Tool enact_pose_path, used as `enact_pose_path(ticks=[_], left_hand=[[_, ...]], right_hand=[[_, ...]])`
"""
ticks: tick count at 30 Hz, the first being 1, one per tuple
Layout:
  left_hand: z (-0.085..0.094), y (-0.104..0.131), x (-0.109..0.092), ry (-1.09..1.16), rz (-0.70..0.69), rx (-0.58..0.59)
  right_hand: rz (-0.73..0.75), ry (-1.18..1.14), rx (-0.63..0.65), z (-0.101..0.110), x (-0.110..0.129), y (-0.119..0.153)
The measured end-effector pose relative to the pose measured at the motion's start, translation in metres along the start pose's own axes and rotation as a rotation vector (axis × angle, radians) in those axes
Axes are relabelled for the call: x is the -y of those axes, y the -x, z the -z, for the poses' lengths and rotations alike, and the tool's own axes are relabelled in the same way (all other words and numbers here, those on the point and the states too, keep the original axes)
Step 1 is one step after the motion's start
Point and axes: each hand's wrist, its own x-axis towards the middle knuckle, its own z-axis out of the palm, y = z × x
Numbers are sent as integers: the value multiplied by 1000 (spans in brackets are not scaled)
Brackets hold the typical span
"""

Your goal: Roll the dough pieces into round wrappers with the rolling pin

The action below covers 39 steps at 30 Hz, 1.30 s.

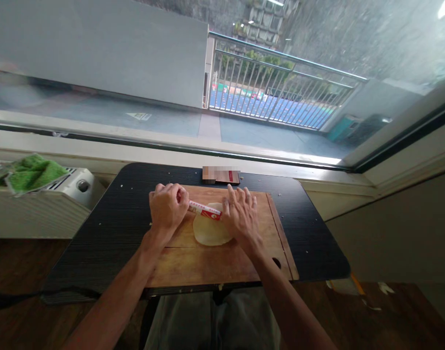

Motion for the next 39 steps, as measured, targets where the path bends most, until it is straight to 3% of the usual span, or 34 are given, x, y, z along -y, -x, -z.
enact_pose_path(ticks=[9, 14, 21, 33, 39], left_hand=[[-2, -2, -2, -30, -1, 8], [-1, -2, -2, 5, 2, 1], [-1, -2, -2, 20, 31, -6], [-1, -4, -2, 0, 33, 18], [0, -3, -3, 8, 51, 34]], right_hand=[[-20, -85, 76, -1, -12, -46], [2, -100, 93, -2, -9, -27], [-59, -43, 1, -3, 6, 11], [-32, -208, 124, -2, -13, -43], [-33, -180, 119, -1, -8, -31]])
